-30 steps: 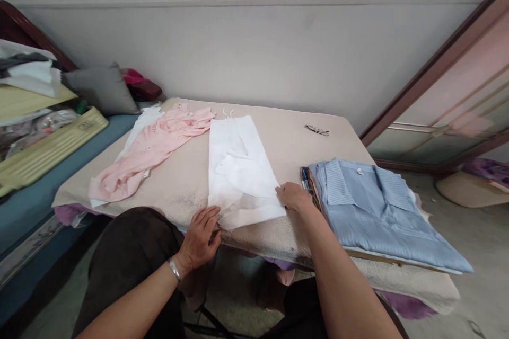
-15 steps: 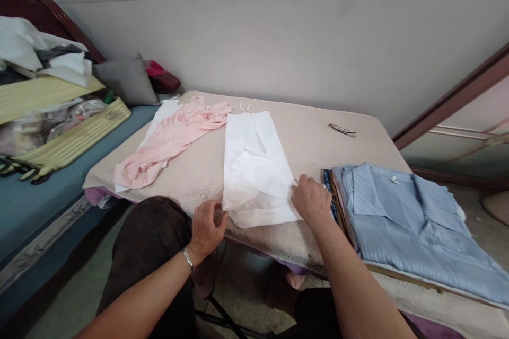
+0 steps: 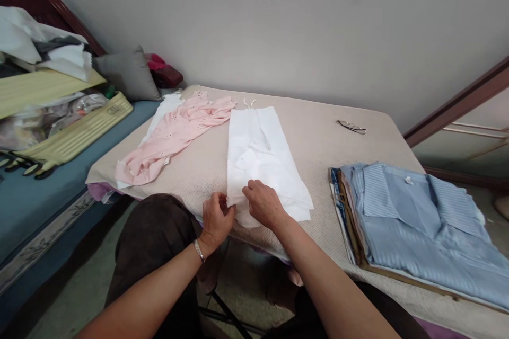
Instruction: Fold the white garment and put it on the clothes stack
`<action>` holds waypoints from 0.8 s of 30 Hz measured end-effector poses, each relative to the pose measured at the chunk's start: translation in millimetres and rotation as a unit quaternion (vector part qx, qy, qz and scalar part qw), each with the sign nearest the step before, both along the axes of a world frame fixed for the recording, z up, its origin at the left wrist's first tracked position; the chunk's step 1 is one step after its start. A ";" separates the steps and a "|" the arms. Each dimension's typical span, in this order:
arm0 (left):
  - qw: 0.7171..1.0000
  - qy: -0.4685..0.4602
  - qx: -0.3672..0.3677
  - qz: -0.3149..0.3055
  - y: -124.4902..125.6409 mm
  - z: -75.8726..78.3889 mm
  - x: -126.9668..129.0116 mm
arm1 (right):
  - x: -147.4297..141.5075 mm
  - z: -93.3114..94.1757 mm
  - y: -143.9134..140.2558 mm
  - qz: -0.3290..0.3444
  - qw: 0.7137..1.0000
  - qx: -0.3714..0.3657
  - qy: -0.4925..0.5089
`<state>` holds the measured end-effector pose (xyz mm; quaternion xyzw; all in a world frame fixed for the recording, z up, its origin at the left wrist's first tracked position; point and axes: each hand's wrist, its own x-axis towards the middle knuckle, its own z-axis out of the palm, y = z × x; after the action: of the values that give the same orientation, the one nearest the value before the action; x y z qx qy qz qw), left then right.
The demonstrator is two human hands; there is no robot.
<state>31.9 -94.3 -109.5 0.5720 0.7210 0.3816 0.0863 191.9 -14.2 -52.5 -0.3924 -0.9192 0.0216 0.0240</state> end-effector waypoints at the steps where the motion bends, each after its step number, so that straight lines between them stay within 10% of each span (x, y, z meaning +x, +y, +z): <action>1: 1.000 -0.006 -0.004 0.004 0.5 0.3 0.2 | 1.5 0.6 1.7 -0.008 1.000 0.001 -0.002; 17: 0.984 0.132 -0.047 -0.110 -6.9 19.8 -4.8 | 24.3 12.2 14.5 -0.085 0.996 -0.030 -0.005; 24: 0.949 0.203 -0.033 -0.240 39.0 51.6 4.7 | 32.4 5.2 26.3 -0.121 0.992 0.020 -0.013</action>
<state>36.6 -55.3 -57.9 0.7904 0.5767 0.2014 0.0455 224.3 12.1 -47.3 -0.5001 -0.8656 -0.0049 0.0227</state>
